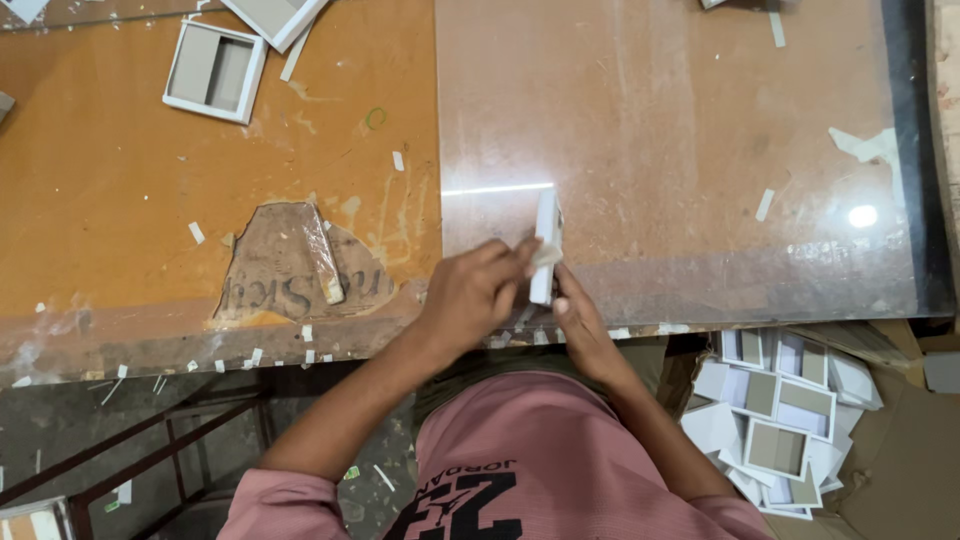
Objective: The person assembles small white picture frames by inserting backing boards into frames and pressing them together. The person handles multiple frames one at a time, aligns the backing, and sets completed units aside on the table.
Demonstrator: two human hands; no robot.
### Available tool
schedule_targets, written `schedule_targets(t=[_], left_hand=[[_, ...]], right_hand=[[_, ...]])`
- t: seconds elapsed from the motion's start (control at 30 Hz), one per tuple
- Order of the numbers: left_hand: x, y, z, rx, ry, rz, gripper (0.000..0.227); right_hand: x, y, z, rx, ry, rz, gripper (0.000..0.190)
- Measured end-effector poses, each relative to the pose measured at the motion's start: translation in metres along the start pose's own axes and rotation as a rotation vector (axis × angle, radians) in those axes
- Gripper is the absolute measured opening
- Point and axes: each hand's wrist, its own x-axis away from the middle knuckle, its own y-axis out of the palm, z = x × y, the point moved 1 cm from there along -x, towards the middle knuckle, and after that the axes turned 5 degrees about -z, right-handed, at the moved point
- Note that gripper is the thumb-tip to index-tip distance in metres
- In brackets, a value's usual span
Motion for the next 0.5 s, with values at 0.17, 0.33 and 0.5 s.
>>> schedule_targets(t=[0.17,0.33,0.5], left_hand=[[0.026,0.016,0.024,0.057,0.045,-0.084,0.045],[0.018,0.013,0.025,-0.142,0.129,0.064,0.046],[-0.048,-0.023,-0.018,-0.418,-0.098,0.078,0.047]], right_hand=[[-0.004,0.011,0.024,0.238,-0.271,0.063,0.099],[-0.015,0.009,0.046,0.122,-0.238,0.157,0.104],[-0.018,0.007,0.027,0.181,-0.303,0.284,0.104]])
